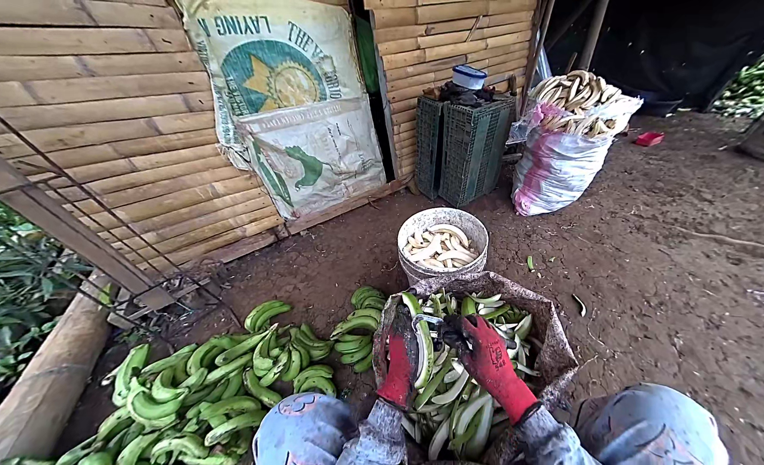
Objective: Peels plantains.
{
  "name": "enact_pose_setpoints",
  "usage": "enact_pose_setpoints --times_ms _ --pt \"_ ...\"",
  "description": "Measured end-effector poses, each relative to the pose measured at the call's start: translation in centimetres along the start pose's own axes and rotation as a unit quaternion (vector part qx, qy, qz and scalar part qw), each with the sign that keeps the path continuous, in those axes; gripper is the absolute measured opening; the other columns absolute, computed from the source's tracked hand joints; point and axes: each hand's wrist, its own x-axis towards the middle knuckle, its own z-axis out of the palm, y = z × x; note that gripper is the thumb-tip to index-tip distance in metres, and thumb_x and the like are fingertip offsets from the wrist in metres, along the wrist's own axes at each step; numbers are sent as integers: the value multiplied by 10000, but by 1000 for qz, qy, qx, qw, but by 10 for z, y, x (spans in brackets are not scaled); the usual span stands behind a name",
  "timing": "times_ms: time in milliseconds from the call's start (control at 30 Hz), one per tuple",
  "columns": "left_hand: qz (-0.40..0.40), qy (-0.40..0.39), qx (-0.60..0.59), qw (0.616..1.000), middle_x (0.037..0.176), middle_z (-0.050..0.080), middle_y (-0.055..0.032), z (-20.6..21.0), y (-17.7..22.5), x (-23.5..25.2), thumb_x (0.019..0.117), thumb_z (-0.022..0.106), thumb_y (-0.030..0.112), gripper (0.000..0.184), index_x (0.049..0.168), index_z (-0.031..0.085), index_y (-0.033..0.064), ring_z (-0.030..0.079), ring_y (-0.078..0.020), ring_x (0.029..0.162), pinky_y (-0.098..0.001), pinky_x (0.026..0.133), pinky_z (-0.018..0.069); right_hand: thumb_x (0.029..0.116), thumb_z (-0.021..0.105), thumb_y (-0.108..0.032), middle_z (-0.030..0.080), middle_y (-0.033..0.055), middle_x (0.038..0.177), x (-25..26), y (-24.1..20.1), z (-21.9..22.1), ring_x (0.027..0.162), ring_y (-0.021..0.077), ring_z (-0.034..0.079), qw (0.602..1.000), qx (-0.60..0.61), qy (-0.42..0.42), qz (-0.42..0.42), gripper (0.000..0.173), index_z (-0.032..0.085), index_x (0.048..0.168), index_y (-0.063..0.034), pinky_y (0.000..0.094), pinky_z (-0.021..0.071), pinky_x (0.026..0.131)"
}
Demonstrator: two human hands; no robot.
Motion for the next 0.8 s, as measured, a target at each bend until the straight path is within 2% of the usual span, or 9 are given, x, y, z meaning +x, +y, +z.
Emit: enact_pose_setpoints --times_ms 167,300,400,433,467,567,600,667,800 --pt "30 -156 307 938 1488 484 -288 2 16 -22 1089 465 239 545 1507 377 -101 454 -311 1426 -392 1213 305 975 575 -159 661 237 1250 16 12 -12 1151 387 652 994 17 -38 98 441 611 1400 -51 540 500 1001" --pt "91 -254 508 818 1265 664 -240 10 14 -18 1069 446 404 633 1597 315 82 660 -405 1148 -563 1024 481 1031 536 -214 670 199 1266 25 28 -20 1186 350 651 979 0 -40 198 395 598 1392 -67 528 490 1030" --pt "31 -121 262 957 1243 673 -200 1 -6 -9 1101 418 239 433 1458 515 14 657 -250 1138 -395 1048 483 986 601 -205 698 200 1189 19 34 -20 1111 339 678 991 50 39 115 381 654 1323 -37 517 515 997" --pt "-12 -70 77 994 1079 665 -152 0 -12 -1 1116 365 187 367 1329 565 -33 644 -159 936 -290 871 528 950 645 -208 716 186 1153 12 31 -19 1070 321 695 994 77 59 45 366 696 1274 -46 503 537 965" --pt "-44 -51 -108 992 878 653 -92 -3 -22 8 1124 302 203 371 1176 594 -18 631 -114 726 -252 663 551 926 684 -237 728 150 1120 3 29 -17 1038 285 704 993 95 57 -32 344 730 1229 -82 474 560 934" --pt "-147 -150 -481 851 680 596 -34 -17 -28 23 1094 181 435 561 1023 589 56 596 -117 531 -250 495 536 901 727 -353 742 106 1071 -7 22 -11 1030 283 706 973 52 16 -226 313 761 1155 -174 473 576 892" --pt "-156 -154 -497 839 656 580 -32 -17 -28 22 1091 183 459 570 998 582 63 587 -125 510 -256 482 533 887 725 -349 745 110 1062 -7 21 -9 1030 310 708 968 16 20 -249 313 764 1153 -189 493 575 885" --pt "-99 -102 -390 910 693 579 -17 -13 -30 20 1122 209 343 472 1029 583 71 576 -98 547 -237 523 529 863 721 -314 746 133 1067 -6 19 -6 1036 360 709 968 -38 41 -246 330 762 1167 -193 535 570 883" --pt "60 -49 -11 997 1264 630 -147 -11 -23 12 1090 406 150 391 1414 505 -44 628 -122 1086 -277 977 513 816 736 -175 727 206 1096 -2 7 2 1037 427 697 988 -36 66 -136 379 756 1188 -109 568 565 857"
